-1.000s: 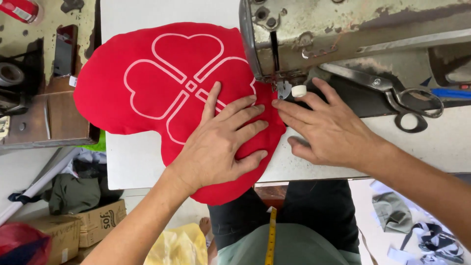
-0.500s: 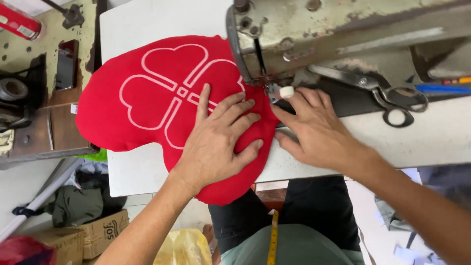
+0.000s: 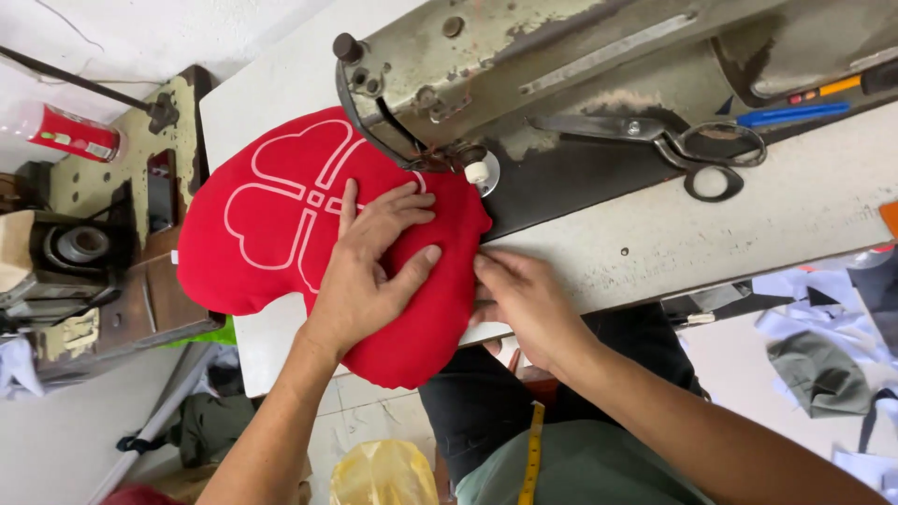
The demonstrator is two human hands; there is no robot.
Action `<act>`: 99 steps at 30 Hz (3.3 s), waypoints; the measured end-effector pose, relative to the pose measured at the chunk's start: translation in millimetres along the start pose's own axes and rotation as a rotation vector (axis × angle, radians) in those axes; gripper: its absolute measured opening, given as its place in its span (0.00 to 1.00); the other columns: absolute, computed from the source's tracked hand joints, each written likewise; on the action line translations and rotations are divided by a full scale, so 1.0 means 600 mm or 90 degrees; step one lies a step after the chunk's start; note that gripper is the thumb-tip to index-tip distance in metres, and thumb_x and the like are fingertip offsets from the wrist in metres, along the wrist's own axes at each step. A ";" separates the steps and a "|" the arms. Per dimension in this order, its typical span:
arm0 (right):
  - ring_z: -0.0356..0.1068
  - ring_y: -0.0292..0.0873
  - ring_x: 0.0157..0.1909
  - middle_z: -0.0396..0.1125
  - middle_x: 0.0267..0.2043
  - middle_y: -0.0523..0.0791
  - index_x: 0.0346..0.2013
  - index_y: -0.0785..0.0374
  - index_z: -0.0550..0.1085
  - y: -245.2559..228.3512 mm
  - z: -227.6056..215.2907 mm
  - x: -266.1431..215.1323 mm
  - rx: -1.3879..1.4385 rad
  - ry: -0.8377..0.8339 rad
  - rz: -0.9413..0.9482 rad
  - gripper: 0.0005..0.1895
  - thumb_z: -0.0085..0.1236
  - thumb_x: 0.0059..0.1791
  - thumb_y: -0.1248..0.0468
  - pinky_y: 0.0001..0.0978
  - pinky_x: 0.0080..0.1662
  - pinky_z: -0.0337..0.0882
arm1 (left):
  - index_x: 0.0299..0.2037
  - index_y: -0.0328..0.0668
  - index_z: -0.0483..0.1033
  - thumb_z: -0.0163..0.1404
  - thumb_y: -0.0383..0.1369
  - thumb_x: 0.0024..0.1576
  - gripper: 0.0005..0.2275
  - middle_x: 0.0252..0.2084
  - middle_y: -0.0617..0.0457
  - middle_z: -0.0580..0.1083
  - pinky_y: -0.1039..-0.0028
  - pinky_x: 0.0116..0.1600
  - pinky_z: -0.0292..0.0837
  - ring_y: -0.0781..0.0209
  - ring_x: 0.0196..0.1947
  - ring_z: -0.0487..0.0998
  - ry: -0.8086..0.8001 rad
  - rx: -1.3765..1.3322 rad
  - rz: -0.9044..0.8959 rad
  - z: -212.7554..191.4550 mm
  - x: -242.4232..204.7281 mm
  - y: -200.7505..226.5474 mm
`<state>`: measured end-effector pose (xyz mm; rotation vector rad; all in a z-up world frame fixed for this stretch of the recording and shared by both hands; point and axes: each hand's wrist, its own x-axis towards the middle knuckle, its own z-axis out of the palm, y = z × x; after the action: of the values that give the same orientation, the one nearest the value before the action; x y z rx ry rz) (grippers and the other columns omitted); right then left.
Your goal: Closing the final seam of a stuffed heart-shaped pillow using an industrial sewing machine
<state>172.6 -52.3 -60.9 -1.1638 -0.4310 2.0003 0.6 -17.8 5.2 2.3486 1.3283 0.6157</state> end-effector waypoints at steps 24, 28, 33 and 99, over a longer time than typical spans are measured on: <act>0.69 0.63 0.25 0.70 0.20 0.53 0.23 0.61 0.71 0.010 -0.064 0.033 -0.877 0.084 -0.351 0.13 0.52 0.49 0.59 0.57 0.30 0.65 | 0.46 0.32 0.82 0.46 0.35 0.56 0.16 0.47 0.48 0.80 0.40 0.75 0.44 0.46 0.59 0.73 -0.108 0.190 0.230 0.030 0.008 0.004; 0.73 0.57 0.24 0.71 0.20 0.47 0.28 0.54 0.73 0.015 -0.073 0.027 -1.063 0.139 -0.432 0.12 0.54 0.51 0.53 0.54 0.23 0.67 | 0.45 0.30 0.82 0.47 0.32 0.55 0.15 0.47 0.46 0.79 0.37 0.73 0.46 0.43 0.59 0.73 -0.094 0.161 0.243 0.031 0.008 0.004; 0.67 0.47 0.30 0.66 0.33 0.40 0.40 0.54 0.73 0.011 -0.086 0.020 -1.094 0.152 -0.696 0.11 0.60 0.51 0.52 0.42 0.30 0.65 | 0.44 0.32 0.83 0.46 0.32 0.55 0.15 0.46 0.48 0.80 0.39 0.73 0.47 0.45 0.59 0.73 -0.087 0.151 0.237 0.031 0.007 -0.001; 0.75 0.43 0.20 0.76 0.23 0.52 0.27 0.67 0.75 -0.084 -0.001 -0.007 -0.582 -0.003 0.038 0.15 0.46 0.55 0.63 0.27 0.23 0.70 | 0.43 0.27 0.81 0.43 0.27 0.50 0.16 0.45 0.44 0.78 0.41 0.75 0.46 0.46 0.56 0.73 -0.042 0.152 0.231 0.036 0.005 -0.008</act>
<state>196.9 -22.9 -27.5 -1.7005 -1.4200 1.8746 10.4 -14.9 -14.4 2.8104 0.9991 0.4973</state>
